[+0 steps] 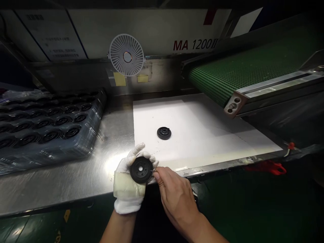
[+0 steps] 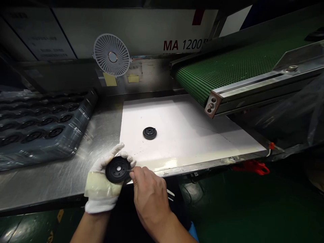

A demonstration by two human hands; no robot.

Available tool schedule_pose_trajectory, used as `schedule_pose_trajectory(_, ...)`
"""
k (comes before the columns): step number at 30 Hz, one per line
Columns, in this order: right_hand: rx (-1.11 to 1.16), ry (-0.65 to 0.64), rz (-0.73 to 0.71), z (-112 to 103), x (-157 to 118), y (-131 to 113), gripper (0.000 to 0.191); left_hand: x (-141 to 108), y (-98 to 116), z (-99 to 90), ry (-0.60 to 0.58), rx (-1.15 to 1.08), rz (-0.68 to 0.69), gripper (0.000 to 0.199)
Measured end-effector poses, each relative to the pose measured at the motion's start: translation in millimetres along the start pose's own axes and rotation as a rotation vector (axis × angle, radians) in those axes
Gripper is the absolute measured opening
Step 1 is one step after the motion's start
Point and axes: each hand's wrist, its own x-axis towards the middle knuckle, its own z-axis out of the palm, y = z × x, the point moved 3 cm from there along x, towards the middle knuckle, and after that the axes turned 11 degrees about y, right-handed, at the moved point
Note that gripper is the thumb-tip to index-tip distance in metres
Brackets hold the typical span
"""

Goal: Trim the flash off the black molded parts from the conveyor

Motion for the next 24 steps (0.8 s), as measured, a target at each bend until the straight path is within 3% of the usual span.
schedule_pose_trajectory(4,-0.014,0.002,-0.018,6,-4,-7,0.031,5,-3,4.4,0.077,-0.053,0.085,0.017)
schedule_pose_trajectory(8,0.008,-0.019,-0.037,12,-7,-14,0.032,6,0,3.2,0.142,-0.067,0.185,0.017)
schedule_pose_trajectory(14,0.027,-0.012,-0.017,6,0,-4,0.03,4,4,-0.9,-0.074,0.039,-0.041,0.036)
schedule_pose_trajectory(20,-0.014,0.013,0.003,9,-1,-8,0.031,9,0,5.0,0.083,-0.079,0.072,0.012)
schedule_pose_trajectory(24,-0.005,-0.008,-0.023,16,-3,-16,0.031,10,0,3.9,0.118,-0.103,0.224,0.011)
